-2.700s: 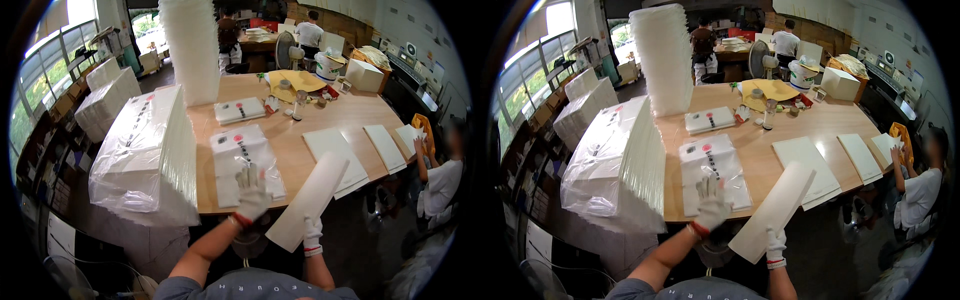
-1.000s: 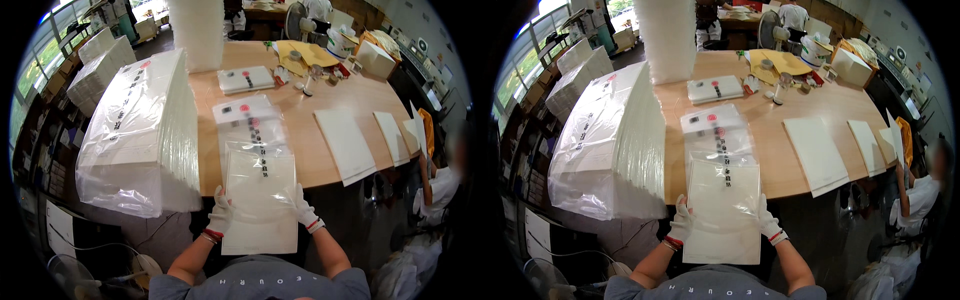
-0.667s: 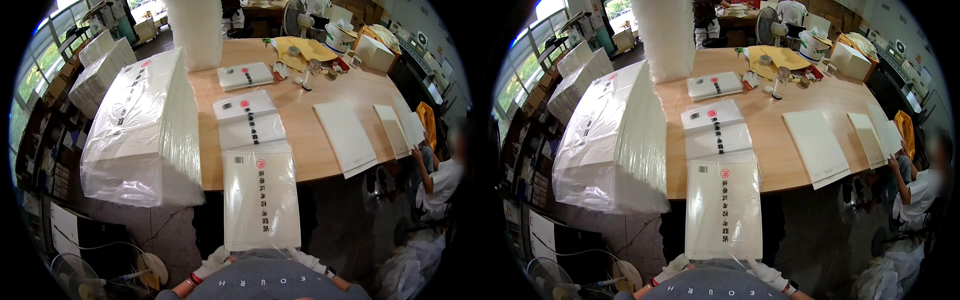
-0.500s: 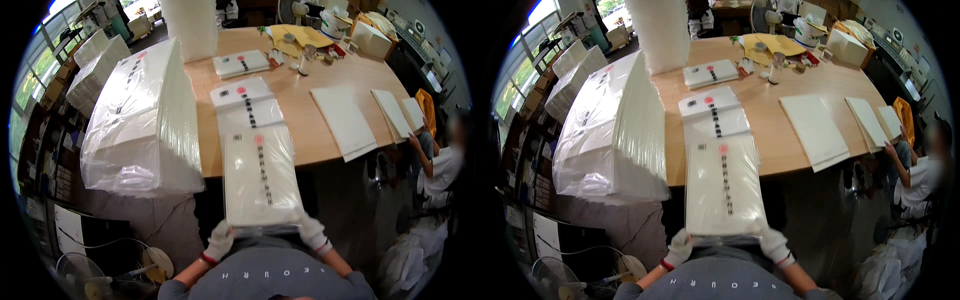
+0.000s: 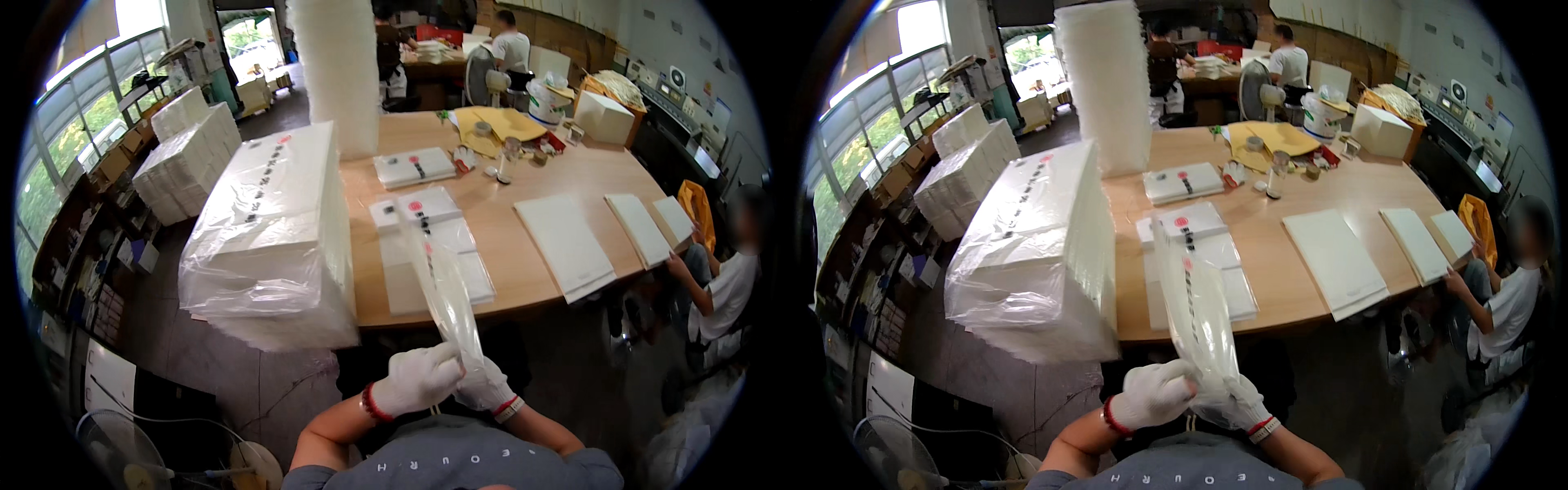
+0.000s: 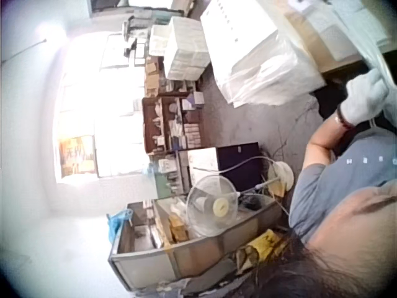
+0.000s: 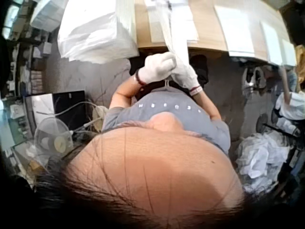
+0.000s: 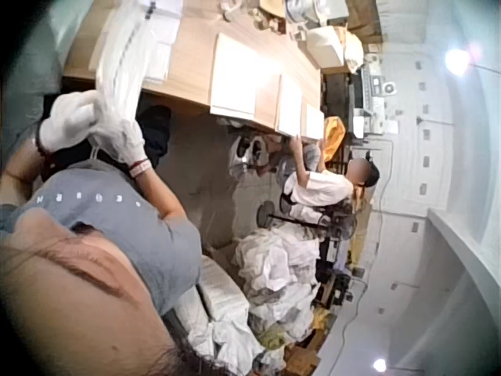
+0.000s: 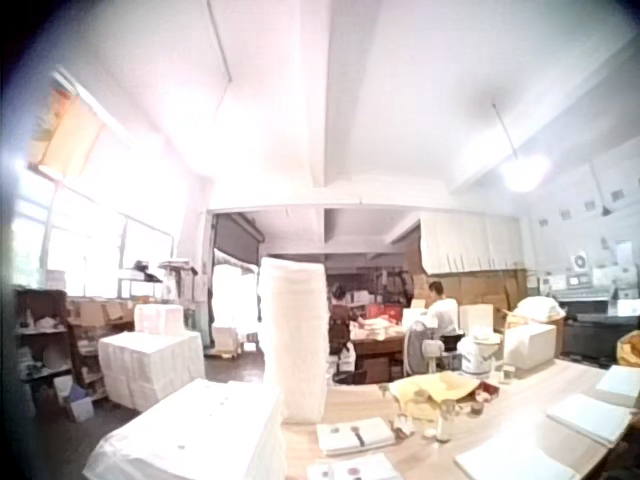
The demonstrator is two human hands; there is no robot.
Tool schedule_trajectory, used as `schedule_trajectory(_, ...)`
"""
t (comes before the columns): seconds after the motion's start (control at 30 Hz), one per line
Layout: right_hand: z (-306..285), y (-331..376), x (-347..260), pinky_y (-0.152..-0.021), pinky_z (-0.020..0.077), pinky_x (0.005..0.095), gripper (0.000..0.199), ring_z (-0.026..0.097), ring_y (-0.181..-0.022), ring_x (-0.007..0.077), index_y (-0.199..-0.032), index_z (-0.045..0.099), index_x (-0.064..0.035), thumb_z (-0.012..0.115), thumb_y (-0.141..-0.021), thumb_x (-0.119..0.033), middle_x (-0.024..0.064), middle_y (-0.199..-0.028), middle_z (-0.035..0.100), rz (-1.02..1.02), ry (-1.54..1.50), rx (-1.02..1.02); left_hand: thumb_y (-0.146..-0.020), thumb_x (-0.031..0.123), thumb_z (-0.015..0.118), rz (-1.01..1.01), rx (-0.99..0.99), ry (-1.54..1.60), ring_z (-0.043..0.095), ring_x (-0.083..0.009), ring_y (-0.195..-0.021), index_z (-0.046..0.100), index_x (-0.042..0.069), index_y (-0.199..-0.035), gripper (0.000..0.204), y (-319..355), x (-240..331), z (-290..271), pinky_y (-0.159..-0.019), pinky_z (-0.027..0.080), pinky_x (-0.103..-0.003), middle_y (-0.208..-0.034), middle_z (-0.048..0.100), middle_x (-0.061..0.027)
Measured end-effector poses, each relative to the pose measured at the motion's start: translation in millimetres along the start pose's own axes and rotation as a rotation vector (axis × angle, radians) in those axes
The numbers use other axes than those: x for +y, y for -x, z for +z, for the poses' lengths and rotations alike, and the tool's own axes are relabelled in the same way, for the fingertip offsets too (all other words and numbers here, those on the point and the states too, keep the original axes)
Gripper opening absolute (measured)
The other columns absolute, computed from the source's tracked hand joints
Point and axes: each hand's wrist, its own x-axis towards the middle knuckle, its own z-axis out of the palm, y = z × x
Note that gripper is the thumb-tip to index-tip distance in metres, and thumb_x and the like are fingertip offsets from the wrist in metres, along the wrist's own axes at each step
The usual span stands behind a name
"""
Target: The person repeatedly picks up white paper documents from a stack, places each into a clear plastic sleeve, and sets the sealed package on the table. The process is repeated continuously throughout the clip.
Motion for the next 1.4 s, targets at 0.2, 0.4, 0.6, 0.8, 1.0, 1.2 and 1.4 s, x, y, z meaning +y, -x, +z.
schedule_trajectory(0.2,40.0,-122.5,-130.0,-0.07,0.0507,0.0283,0.042,0.058,-0.086,0.0144,-0.121,0.047,-0.0001,0.053,-0.09,-0.028,0.0094,-0.104,0.058,0.037,-0.641,-0.057,-0.089,0.017,0.046,-0.123,0.705,0.484,0.054,-0.0168,-0.069,0.052,0.005,-0.077,0.018,13.8,-22.5,-112.8,-0.06,0.046,-0.028,-0.078,0.054,-0.0062)
schedule_trajectory(0.4,126.6,-190.3,-173.9,-0.054,0.0481,0.0208,0.035,0.058,-0.064,0.0114,-0.115,0.052,-0.0013,0.053,-0.091,-0.027,0.0063,-0.087,0.06,-0.044,-0.764,-0.444,-0.09,0.005,0.04,-0.161,1.189,0.439,0.051,-0.0132,-0.079,0.051,0.006,-0.086,0.011,45.0,-132.9,-218.7,-0.075,0.048,-0.027,-0.088,0.05,-0.0024)
schedule_trajectory(0.6,150.1,-172.5,-160.1,-0.064,0.0529,0.0277,0.034,0.06,-0.072,0.0137,-0.121,0.047,-0.0009,0.048,-0.094,-0.021,0.0068,-0.087,0.058,-0.079,-0.477,-0.419,-0.093,0.014,0.042,-0.456,1.275,0.703,0.05,-0.011,-0.077,0.055,0.01,-0.09,0.013,152.2,-218.9,-206.7,-0.071,0.047,-0.026,-0.084,0.05,0.0017)
schedule_trajectory(0.8,75.4,-123.8,-37.9,-0.068,0.0534,0.0302,0.038,0.06,-0.076,0.0153,-0.123,0.046,-0.0026,0.051,-0.092,-0.023,0.0075,-0.092,0.058,0.322,-0.449,-0.298,-0.085,0.013,0.046,-1.109,0.299,-0.344,0.056,-0.021,-0.071,0.056,0.006,-0.087,0.012,236.2,-228.1,26.8,-0.065,0.048,-0.034,-0.083,0.058,-0.0063)
schedule_trajectory(1.0,-11.0,-29.6,38.6,-0.072,0.0525,0.0396,0.035,0.058,-0.073,0.018,-0.12,0.046,-0.0058,0.054,-0.089,-0.023,0.0082,-0.088,0.057,0.65,-0.577,0.229,-0.077,0.008,0.056,-0.562,0.051,0.176,0.057,-0.0301,-0.082,0.058,0.005,-0.088,0.012,76.2,-170.3,147.9,-0.073,0.047,-0.038,-0.088,0.059,-0.0127)
schedule_trajectory(1.2,-35.8,-3.2,56.1,-0.072,0.0532,0.0382,0.039,0.057,-0.075,0.0163,-0.124,0.041,-0.0036,0.051,-0.091,-0.023,0.0074,-0.089,0.056,0.657,-0.622,0.381,-0.082,0.032,0.052,-0.687,-0.322,-0.417,0.045,-0.0293,-0.108,0.059,0.01,-0.098,0.028,-37.4,-216.6,199.6,-0.096,0.027,-0.044,-0.107,0.055,-0.0103)
schedule_trajectory(1.4,-48.9,-67.0,34.1,-0.07,0.0521,0.0337,0.037,0.057,-0.076,0.0146,-0.12,0.047,-0.0021,0.054,-0.09,-0.023,0.0085,-0.093,0.057,0.496,-0.562,0.253,-0.081,0.026,0.054,-0.58,-0.296,-0.128,0.057,-0.0327,-0.078,0.061,0.005,-0.08,0.022,-55.4,-259.8,188.8,-0.076,0.041,-0.042,-0.08,0.06,-0.017)
